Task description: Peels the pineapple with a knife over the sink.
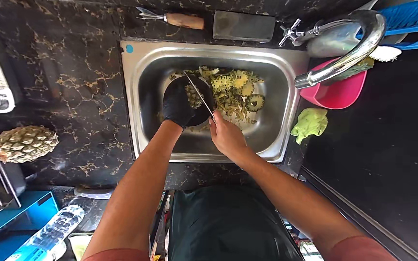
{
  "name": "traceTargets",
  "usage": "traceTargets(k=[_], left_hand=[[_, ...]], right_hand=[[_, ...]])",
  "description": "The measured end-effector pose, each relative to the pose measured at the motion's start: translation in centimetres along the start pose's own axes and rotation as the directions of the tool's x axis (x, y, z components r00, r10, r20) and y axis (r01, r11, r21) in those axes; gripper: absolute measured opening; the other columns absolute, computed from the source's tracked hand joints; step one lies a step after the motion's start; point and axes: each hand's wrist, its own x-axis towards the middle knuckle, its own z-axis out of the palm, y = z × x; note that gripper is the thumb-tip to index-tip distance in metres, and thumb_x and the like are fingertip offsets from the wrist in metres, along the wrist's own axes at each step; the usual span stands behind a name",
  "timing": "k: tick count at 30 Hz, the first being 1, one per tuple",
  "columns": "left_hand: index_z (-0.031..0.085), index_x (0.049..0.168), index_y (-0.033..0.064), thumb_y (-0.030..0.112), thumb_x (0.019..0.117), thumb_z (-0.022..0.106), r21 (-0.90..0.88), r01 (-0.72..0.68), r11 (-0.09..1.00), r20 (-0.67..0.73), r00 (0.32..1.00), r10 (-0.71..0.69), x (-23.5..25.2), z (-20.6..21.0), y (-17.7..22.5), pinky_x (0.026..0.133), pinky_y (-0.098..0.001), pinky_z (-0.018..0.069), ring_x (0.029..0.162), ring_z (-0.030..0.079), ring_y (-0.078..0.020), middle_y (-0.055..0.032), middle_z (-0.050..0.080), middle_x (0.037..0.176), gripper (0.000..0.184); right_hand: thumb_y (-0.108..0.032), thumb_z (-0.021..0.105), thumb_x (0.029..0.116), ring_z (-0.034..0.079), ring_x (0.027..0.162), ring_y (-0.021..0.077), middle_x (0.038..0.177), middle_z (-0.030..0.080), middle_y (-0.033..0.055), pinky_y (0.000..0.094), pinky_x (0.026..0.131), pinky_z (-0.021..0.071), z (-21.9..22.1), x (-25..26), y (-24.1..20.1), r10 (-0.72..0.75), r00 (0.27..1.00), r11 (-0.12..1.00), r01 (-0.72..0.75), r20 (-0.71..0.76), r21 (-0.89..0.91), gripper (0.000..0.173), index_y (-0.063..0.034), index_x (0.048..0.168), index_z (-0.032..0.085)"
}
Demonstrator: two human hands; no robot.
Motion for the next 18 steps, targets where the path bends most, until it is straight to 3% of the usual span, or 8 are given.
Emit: traceTargets(k=[5,11,15,18], left_hand=[[0.033,0.155,0.015,0.03,0.0582,0.095,0.01,0.055,0.998,0.054,0.997,-0.055,0.0,-0.5,0.4,0.086,-0.0624,0.0557,0.116,0.063,-0.0418,-0.0208,0.056,0.14,0.115],[0.036,0.151,0.0051,0.031,0.062,0.092,0.07,0.054,0.996,0.095,0.994,-0.061,-0.1,-0.9,0.8,0.088,-0.0617,0.0549,0.118,0.062,-0.043,-0.023,0.055,0.141,0.109],[0.036,0.153,0.0108,0.031,0.0574,0.095,0.023,0.017,1.0,0.043,0.999,-0.018,0.3,-0.1,0.1,0.089,-0.0609,0.0554,0.121,0.061,-0.0388,-0.0177,0.049,0.15,0.114],[0.035,0.154,0.0127,0.03,0.0565,0.096,0.02,0.023,1.0,0.045,0.999,-0.023,0.2,-0.2,0.1,0.087,-0.0619,0.0556,0.12,0.062,-0.0407,-0.0177,0.05,0.149,0.116]], right_hand=[[-0.039,0.037,0.1108,0.071,0.074,0.0281,0.079,0.066,0.0066,0.0473,0.061,0.0568,-0.2,0.1,0.1,-0.001,1.0,1.0,0.002,0.018,-0.003,0.029,-0.0172,0.124,0.05],[-0.038,0.037,0.1107,0.071,0.075,0.0302,0.08,0.067,0.0075,0.0486,0.062,0.057,-0.2,0.1,-0.1,0.019,0.999,0.999,-0.017,0.049,-0.036,0.029,-0.0161,0.124,0.05],[-0.034,0.039,0.1109,0.073,0.078,0.0327,0.083,0.068,0.0107,0.0501,0.061,0.0576,-0.7,1.8,-1.4,-0.008,0.999,1.0,0.008,0.037,-0.018,0.028,-0.0138,0.127,0.049],[-0.033,0.04,0.1104,0.071,0.071,0.0315,0.08,0.066,0.0095,0.0487,0.056,0.0567,-0.6,0.8,-1.4,-0.007,1.0,1.0,0.007,0.011,-0.02,0.025,-0.0148,0.126,0.049]])
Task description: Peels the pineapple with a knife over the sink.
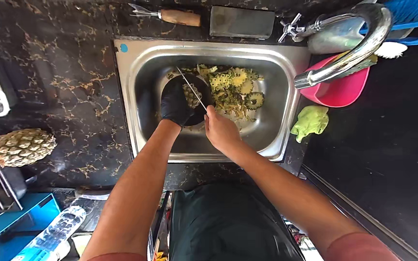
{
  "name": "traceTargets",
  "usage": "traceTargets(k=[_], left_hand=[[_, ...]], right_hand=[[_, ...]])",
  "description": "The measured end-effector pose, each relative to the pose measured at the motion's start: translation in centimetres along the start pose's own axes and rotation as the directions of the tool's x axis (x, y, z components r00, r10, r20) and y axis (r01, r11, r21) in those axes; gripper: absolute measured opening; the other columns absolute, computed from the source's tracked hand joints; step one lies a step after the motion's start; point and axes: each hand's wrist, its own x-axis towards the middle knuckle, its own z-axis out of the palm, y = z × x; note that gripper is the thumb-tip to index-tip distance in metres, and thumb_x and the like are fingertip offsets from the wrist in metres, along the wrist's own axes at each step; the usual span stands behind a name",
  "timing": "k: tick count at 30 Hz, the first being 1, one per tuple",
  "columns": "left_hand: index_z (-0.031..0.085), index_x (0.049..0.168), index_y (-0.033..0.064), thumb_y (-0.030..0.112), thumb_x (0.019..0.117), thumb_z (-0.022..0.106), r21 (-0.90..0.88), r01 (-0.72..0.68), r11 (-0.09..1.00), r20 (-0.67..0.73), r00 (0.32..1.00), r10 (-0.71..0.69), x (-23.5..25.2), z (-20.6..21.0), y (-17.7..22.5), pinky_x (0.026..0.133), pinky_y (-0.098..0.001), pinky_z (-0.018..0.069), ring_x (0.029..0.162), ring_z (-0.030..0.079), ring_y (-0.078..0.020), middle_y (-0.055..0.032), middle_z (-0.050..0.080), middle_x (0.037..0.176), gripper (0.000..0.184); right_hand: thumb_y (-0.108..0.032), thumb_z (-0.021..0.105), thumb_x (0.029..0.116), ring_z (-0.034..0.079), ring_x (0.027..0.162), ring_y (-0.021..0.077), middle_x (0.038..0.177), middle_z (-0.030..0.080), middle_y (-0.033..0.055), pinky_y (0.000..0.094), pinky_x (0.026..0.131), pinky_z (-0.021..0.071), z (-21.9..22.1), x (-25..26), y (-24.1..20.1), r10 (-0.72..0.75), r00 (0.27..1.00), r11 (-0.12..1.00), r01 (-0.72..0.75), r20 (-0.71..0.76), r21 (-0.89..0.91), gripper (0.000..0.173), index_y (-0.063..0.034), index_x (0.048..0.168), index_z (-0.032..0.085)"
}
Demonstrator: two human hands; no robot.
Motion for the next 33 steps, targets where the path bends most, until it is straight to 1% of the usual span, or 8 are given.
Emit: traceTargets(k=[3,8,10,14,20,25,29,33], left_hand=[[0.034,0.155,0.0116,0.029,0.0591,0.095,0.015,0.029,0.999,0.023,0.999,-0.03,-0.2,-0.4,0.3,0.088,-0.0615,0.0552,0.119,0.062,-0.0417,-0.0201,0.052,0.146,0.115],[0.034,0.155,0.0125,0.037,0.0581,0.095,-0.009,0.003,1.0,0.014,1.0,-0.002,-0.1,0.0,-0.1,0.087,-0.0612,0.056,0.119,0.063,-0.0392,-0.0178,0.052,0.147,0.117],[0.034,0.156,0.0133,0.035,0.0583,0.096,-0.015,0.002,1.0,0.024,1.0,-0.002,-0.1,-0.5,-0.1,0.09,-0.0621,0.0551,0.122,0.061,-0.0396,-0.0174,0.052,0.147,0.117],[0.038,0.152,0.0112,0.034,0.0584,0.095,0.02,0.001,1.0,0.025,1.0,-0.001,0.2,0.0,-0.1,0.09,-0.0605,0.0554,0.122,0.061,-0.039,-0.0183,0.054,0.143,0.112],[0.038,0.151,0.0077,0.029,0.0614,0.094,0.017,0.004,1.0,0.038,0.999,-0.004,0.0,-0.7,0.1,0.089,-0.0638,0.0547,0.12,0.061,-0.0428,-0.0205,0.055,0.142,0.108],[0.037,0.152,0.0103,0.029,0.0623,0.094,0.027,0.023,0.999,0.068,0.997,-0.025,0.2,-1.0,0.3,0.086,-0.0632,0.0554,0.116,0.063,-0.0433,-0.0217,0.058,0.137,0.108],[0.036,0.153,0.0128,0.032,0.0595,0.095,-0.006,-0.009,1.0,0.048,0.999,0.01,0.6,-0.7,-0.2,0.086,-0.0634,0.0557,0.115,0.065,-0.0413,-0.0186,0.055,0.143,0.112],[0.037,0.153,0.0186,0.028,0.0569,0.098,-0.007,-0.041,0.999,0.067,0.997,0.041,1.0,-0.9,-0.5,0.093,-0.062,0.054,0.123,0.061,-0.0387,-0.0141,0.052,0.148,0.114]], right_hand=[[-0.033,0.038,0.1108,0.073,0.079,0.0317,0.084,0.069,0.0096,0.0494,0.065,0.0581,0.7,-1.3,0.8,0.056,0.996,0.998,-0.054,0.064,-0.041,0.028,-0.0148,0.129,0.05],[-0.032,0.039,0.1107,0.073,0.079,0.0353,0.085,0.069,0.0132,0.0525,0.061,0.0574,0.2,2.0,-0.9,0.006,1.0,1.0,-0.006,0.011,0.012,0.029,-0.0128,0.13,0.048],[-0.034,0.039,0.1106,0.072,0.078,0.0339,0.084,0.068,0.0113,0.0519,0.061,0.0576,0.2,1.4,-0.8,0.01,1.0,1.0,-0.011,0.019,0.009,0.028,-0.0144,0.129,0.047],[-0.034,0.033,0.1112,0.073,0.092,0.0319,0.094,0.071,0.0107,0.0496,0.076,0.0585,0.8,-1.6,1.0,0.114,0.98,0.991,-0.102,0.165,-0.083,0.034,-0.0158,0.136,0.048],[-0.034,0.036,0.1113,0.073,0.083,0.0366,0.09,0.07,0.0139,0.0541,0.065,0.0582,0.9,2.3,-0.8,0.077,0.994,0.997,-0.075,0.076,-0.027,0.031,-0.0159,0.135,0.046],[-0.033,0.034,0.1112,0.073,0.09,0.0355,0.094,0.071,0.0131,0.0525,0.073,0.0586,2.0,0.1,1.0,0.141,0.976,0.987,-0.127,0.167,-0.095,0.038,-0.0166,0.144,0.043],[-0.035,0.035,0.1118,0.073,0.087,0.0399,0.093,0.071,0.0168,0.0576,0.069,0.0577,2.9,4.0,0.4,0.12,0.986,0.993,-0.121,0.112,0.003,0.036,-0.0168,0.141,0.044],[-0.035,0.034,0.1115,0.073,0.084,0.0382,0.09,0.071,0.0148,0.0563,0.067,0.0577,3.2,2.5,0.9,0.13,0.986,0.991,-0.13,0.103,-0.013,0.036,-0.0196,0.143,0.043]])
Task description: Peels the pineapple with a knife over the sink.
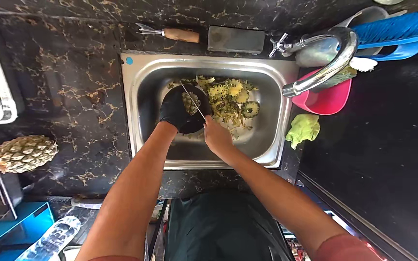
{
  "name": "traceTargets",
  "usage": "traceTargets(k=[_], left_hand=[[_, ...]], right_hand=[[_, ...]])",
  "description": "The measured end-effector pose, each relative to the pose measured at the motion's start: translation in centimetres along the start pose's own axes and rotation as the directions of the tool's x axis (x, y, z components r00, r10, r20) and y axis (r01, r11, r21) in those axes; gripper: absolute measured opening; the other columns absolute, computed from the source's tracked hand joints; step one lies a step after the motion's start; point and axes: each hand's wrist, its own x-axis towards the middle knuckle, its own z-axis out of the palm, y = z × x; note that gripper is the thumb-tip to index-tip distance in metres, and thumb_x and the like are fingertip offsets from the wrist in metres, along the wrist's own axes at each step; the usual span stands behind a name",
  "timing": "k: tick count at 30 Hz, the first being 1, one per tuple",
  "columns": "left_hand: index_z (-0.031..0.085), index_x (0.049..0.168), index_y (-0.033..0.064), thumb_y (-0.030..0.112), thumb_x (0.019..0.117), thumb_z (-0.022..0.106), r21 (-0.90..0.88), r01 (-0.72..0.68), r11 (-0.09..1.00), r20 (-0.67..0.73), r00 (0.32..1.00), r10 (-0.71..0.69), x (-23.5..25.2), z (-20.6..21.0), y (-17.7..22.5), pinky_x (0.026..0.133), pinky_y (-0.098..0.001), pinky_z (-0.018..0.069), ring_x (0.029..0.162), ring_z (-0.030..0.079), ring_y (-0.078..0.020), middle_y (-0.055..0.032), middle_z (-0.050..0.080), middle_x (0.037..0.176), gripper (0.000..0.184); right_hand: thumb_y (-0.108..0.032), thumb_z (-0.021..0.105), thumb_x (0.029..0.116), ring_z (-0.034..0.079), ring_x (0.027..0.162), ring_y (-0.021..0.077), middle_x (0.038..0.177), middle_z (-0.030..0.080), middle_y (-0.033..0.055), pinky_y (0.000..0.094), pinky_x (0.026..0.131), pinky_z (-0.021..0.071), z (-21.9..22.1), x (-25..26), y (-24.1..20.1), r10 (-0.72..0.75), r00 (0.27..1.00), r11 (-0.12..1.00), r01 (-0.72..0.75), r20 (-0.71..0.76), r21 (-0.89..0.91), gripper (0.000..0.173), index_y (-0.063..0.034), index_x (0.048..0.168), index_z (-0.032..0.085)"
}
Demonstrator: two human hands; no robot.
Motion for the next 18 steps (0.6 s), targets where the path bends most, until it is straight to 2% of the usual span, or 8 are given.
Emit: traceTargets(k=[3,6,8,11,13,15,18], left_hand=[[0.035,0.155,0.0235,0.028,0.0549,0.097,-0.004,-0.016,1.0,-0.004,1.0,0.016,0.5,0.0,-0.3,0.094,-0.0608,0.0538,0.124,0.06,-0.0371,-0.0111,0.052,0.149,0.118],[0.038,0.152,0.0269,0.026,0.0545,0.098,-0.03,-0.029,0.999,0.002,1.0,0.029,0.4,-0.2,-0.3,0.092,-0.0632,0.0534,0.121,0.062,-0.0381,-0.0107,0.054,0.147,0.115],[0.038,0.153,0.0298,0.026,0.0545,0.098,-0.041,-0.036,0.999,0.005,0.999,0.036,0.6,-0.6,-0.3,0.094,-0.0627,0.0533,0.125,0.06,-0.0359,-0.0086,0.053,0.148,0.115],[0.038,0.153,0.0307,0.028,0.0531,0.099,-0.061,-0.049,0.997,0.011,0.999,0.049,0.5,-0.4,-0.4,0.098,-0.0618,0.0518,0.13,0.057,-0.0341,-0.0078,0.051,0.15,0.117],[0.038,0.151,0.0358,0.038,0.0512,0.1,-0.162,-0.046,0.986,-0.007,0.999,0.045,0.4,-0.3,-1.0,0.095,-0.0631,0.0523,0.128,0.058,-0.0325,-0.0062,0.054,0.148,0.118],[0.036,0.153,0.0375,0.051,0.0562,0.096,-0.375,-0.022,0.927,-0.024,1.0,0.014,0.1,0.6,-2.2,0.101,-0.0618,0.0501,0.131,0.056,-0.0289,-0.0065,0.053,0.148,0.114],[0.036,0.155,0.0298,0.046,0.0701,0.091,-0.731,0.084,0.677,-0.004,0.992,-0.127,-1.5,2.6,-2.6,0.109,-0.055,0.0474,0.134,0.054,-0.0249,-0.0099,0.053,0.148,0.102]], right_hand=[[-0.034,0.034,0.1118,0.073,0.089,0.0382,0.095,0.072,0.016,0.0551,0.073,0.0582,0.5,-0.3,1.1,0.003,0.999,1.0,-0.002,0.043,-0.029,0.043,-0.0182,0.152,0.038],[-0.033,0.037,0.1116,0.073,0.09,0.0407,0.098,0.071,0.0182,0.0577,0.071,0.0585,0.7,1.7,0.3,-0.017,0.999,1.0,0.016,0.029,0.023,0.038,-0.0164,0.146,0.041],[-0.034,0.036,0.1119,0.073,0.091,0.0399,0.098,0.071,0.0176,0.0569,0.071,0.0584,0.4,2.7,-0.1,-0.032,0.999,0.999,0.032,0.024,0.026,0.039,-0.018,0.147,0.04],[-0.039,0.036,0.1114,0.072,0.086,0.0409,0.093,0.071,0.0173,0.0589,0.067,0.0575,0.9,2.8,2.2,-0.076,0.997,0.996,0.077,-0.019,0.045,0.038,-0.0184,0.142,0.044],[-0.044,0.037,0.1104,0.072,0.087,0.0412,0.094,0.071,0.017,0.0616,0.07,0.0569,0.7,2.6,5.0,-0.078,0.996,0.993,0.08,-0.036,0.083,0.039,-0.0189,0.138,0.049],[-0.044,0.037,0.1104,0.071,0.088,0.0407,0.095,0.07,0.017,0.0627,0.073,0.056,-0.8,1.8,7.5,-0.039,0.999,0.99,0.041,-0.016,0.134,0.038,-0.0169,0.134,0.05],[-0.043,0.039,0.1103,0.071,0.088,0.0401,0.094,0.07,0.0175,0.0628,0.075,0.0554,-2.5,0.3,9.9,0.04,0.999,0.979,-0.033,-0.028,0.2,0.039,-0.0184,0.139,0.049]])
